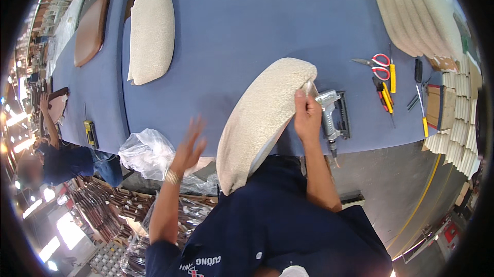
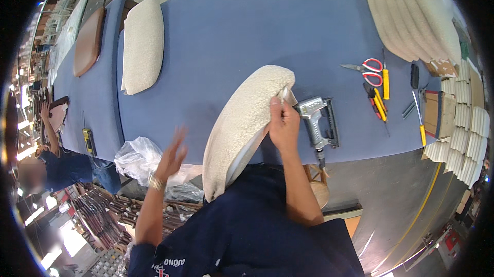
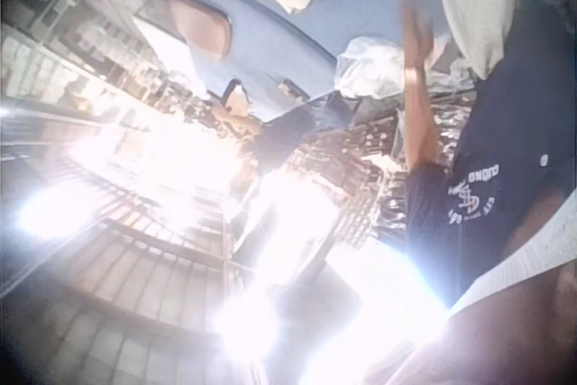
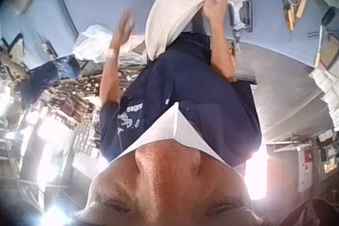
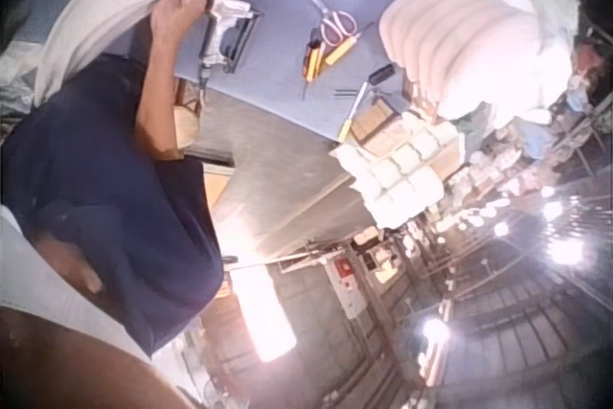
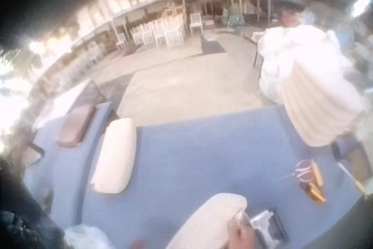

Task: The person staples fabric onto cushion foam using a pneumatic staple gun, trims excess fabric with a utility knife, and folds the edges to secure the cover. The process is repeated on multiple cushion pieces at a workbench.

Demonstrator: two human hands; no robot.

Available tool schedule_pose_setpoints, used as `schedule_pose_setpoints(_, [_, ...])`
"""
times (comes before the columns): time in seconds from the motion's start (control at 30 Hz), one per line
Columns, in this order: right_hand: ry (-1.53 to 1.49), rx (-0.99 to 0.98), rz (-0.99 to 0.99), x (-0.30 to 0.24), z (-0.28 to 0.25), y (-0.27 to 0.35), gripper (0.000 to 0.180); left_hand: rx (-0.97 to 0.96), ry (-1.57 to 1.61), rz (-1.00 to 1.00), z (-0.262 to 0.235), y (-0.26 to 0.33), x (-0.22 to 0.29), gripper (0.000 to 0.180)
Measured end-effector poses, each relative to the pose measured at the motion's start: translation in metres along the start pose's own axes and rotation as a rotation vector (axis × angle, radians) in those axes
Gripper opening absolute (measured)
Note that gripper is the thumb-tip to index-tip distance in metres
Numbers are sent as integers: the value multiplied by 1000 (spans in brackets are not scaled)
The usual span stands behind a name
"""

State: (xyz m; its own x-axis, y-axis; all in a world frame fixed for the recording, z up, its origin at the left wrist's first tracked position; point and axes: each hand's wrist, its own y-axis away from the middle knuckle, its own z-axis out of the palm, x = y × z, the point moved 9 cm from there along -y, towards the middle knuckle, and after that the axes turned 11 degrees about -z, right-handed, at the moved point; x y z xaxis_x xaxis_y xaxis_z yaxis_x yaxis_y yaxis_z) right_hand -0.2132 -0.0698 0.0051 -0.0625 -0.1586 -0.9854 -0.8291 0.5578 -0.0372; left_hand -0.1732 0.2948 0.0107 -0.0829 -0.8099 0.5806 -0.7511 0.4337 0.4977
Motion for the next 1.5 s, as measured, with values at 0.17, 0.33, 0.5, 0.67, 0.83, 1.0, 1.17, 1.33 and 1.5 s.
schedule_pose_setpoints(0.17, [-243, -16, 106, 11, 16, 9, 43, 61, -167, 223, 33, -209, 83, 60])
schedule_pose_setpoints(0.33, [-148, 30, 179, 16, 13, 12, 41, -371, 432, 220, 102, -231, 168, 63])
schedule_pose_setpoints(0.5, [-253, 19, 150, 0, 27, 1, 43, -441, 501, 181, 82, -192, 168, 68])
schedule_pose_setpoints(0.67, [-371, 16, 213, 6, 38, 2, 43, -415, 361, 224, 58, -152, 187, 73])
schedule_pose_setpoints(0.83, [-496, -95, 286, 24, 40, 1, 39, -332, 172, 227, 52, -145, 199, 79])
schedule_pose_setpoints(1.0, [-528, -325, 233, -1, -11, 1, 25, -252, -14, 245, 51, -149, 208, 79])
schedule_pose_setpoints(1.17, [716, 155, 247, 87, -143, 50, 55, -200, -92, 145, 52, -149, 214, 80])
schedule_pose_setpoints(1.33, [833, 28, 218, 109, -111, 30, 76, -124, -152, 178, 56, -145, 216, 79])
schedule_pose_setpoints(1.5, [505, -15, 310, 64, -143, 20, 63, -35, -137, 214, 55, -141, 217, 77])
